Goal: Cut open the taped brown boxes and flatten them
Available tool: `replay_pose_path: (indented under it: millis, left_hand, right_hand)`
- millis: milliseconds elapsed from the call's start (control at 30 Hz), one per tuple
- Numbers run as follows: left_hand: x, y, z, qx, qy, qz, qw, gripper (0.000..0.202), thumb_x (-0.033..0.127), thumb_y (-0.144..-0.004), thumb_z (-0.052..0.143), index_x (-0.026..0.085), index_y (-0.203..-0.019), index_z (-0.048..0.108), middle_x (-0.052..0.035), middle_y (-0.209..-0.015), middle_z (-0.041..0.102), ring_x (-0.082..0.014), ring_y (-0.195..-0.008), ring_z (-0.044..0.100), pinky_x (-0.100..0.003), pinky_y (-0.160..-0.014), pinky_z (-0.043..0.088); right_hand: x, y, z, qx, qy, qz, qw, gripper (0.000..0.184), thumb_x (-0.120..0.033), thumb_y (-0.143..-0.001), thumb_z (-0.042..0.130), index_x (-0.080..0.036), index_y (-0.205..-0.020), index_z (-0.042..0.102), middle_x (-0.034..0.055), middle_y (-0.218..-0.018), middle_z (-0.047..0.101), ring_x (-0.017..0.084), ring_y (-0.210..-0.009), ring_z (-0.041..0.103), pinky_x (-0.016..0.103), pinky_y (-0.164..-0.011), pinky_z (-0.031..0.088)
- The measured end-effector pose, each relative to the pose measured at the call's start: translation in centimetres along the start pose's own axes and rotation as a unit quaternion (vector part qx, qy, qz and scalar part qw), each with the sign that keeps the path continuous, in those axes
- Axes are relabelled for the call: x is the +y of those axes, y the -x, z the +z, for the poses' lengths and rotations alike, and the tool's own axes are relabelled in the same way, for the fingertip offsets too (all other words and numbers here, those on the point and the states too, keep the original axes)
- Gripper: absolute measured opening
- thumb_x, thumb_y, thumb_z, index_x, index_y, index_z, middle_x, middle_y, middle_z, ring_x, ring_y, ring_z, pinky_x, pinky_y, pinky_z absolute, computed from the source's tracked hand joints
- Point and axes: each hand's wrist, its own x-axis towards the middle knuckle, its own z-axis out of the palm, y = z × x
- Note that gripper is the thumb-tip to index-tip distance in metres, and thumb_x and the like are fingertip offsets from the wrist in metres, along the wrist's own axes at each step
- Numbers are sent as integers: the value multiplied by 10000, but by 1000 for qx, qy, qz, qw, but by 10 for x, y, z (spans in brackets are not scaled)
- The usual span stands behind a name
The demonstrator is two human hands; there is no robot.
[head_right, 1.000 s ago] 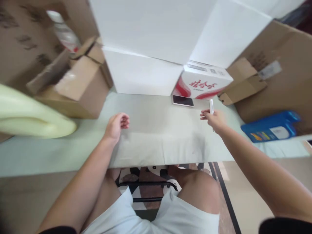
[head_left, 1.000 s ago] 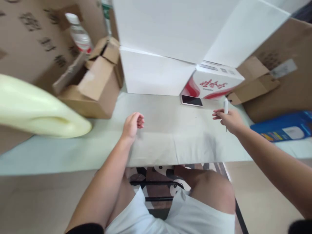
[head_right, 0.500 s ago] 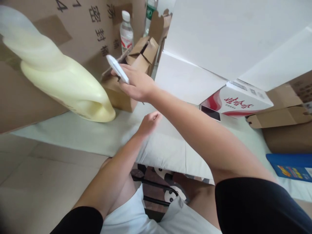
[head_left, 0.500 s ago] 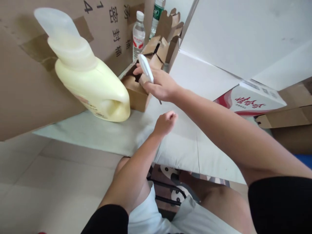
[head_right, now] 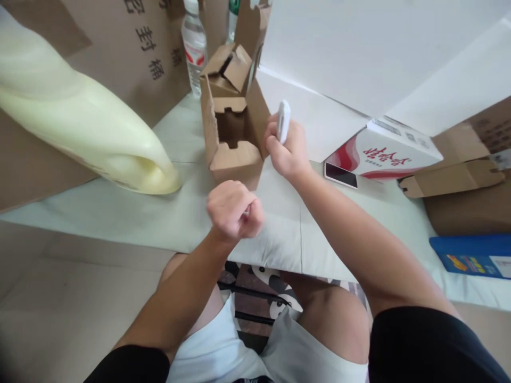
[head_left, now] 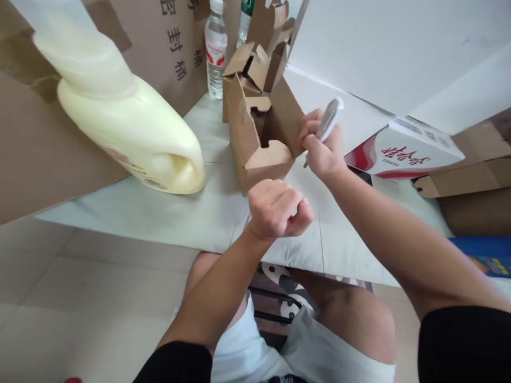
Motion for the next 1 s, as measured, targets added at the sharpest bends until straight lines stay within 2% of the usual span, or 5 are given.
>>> replay_pose_path:
  millis: [233, 400, 567, 767, 1000]
  left_hand:
    - [-13, -20, -17, 84, 16, -209, 974, 143, 334, -955, 576, 226, -893, 646, -21, -890, 632, -171, -879, 594, -381, -823, 478]
    - [-34, -6, 5, -146, 216, -364, 894, 369, 538, -906, 608, 234, -1092, 702, -63, -1230, 691, -259, -1201, 634, -400, -987, 517]
    - [-22, 10, 31, -248, 197, -391, 864, 410, 514, -850, 703, 191, -1102, 701, -91, -1058, 737, -240, -994, 708, -363, -926, 555]
    - [-29, 16, 35, -201, 184, -369, 889, 518, 476, -786, 771, 304, -1261, 662, -83, -1445, 591, -305, -1231, 652, -449, -1061, 523]
    - [-36, 5, 24, -323, 170, -322, 874, 192, 332, -822, 653, 236, -848, 817, -55, -1129, 768, -283, -1129, 690, -467, -1117, 498]
  right_hand:
    - [-39, 110, -79, 173, -47, -58, 982, 187, -286, -815, 598, -279, -631, 625, 27, -703, 582, 190, -640, 544, 365, -593, 449]
    - [-46, 177, -100, 232, -65, -3, 971, 164, -209, -802, 583, -286, -666, 632, 1, -632, 571, 172, -520, 497, 337, -467, 404]
    - [-19, 200, -99, 284, -25, 102, 953, 270, -524, -905, 575, -334, -1053, 695, 76, -1058, 704, 277, -1044, 687, 428, -810, 563]
    - [-3, 207, -103, 72, -232, 120, 963, 708, -881, -774, 533, -247, -1013, 737, 78, -862, 752, 228, -756, 714, 355, -673, 572]
    - [-9, 200, -102, 17, -257, 191, 947, 161, -345, -907, 672, -217, -893, 768, 50, -909, 802, 158, -766, 731, 277, -684, 563]
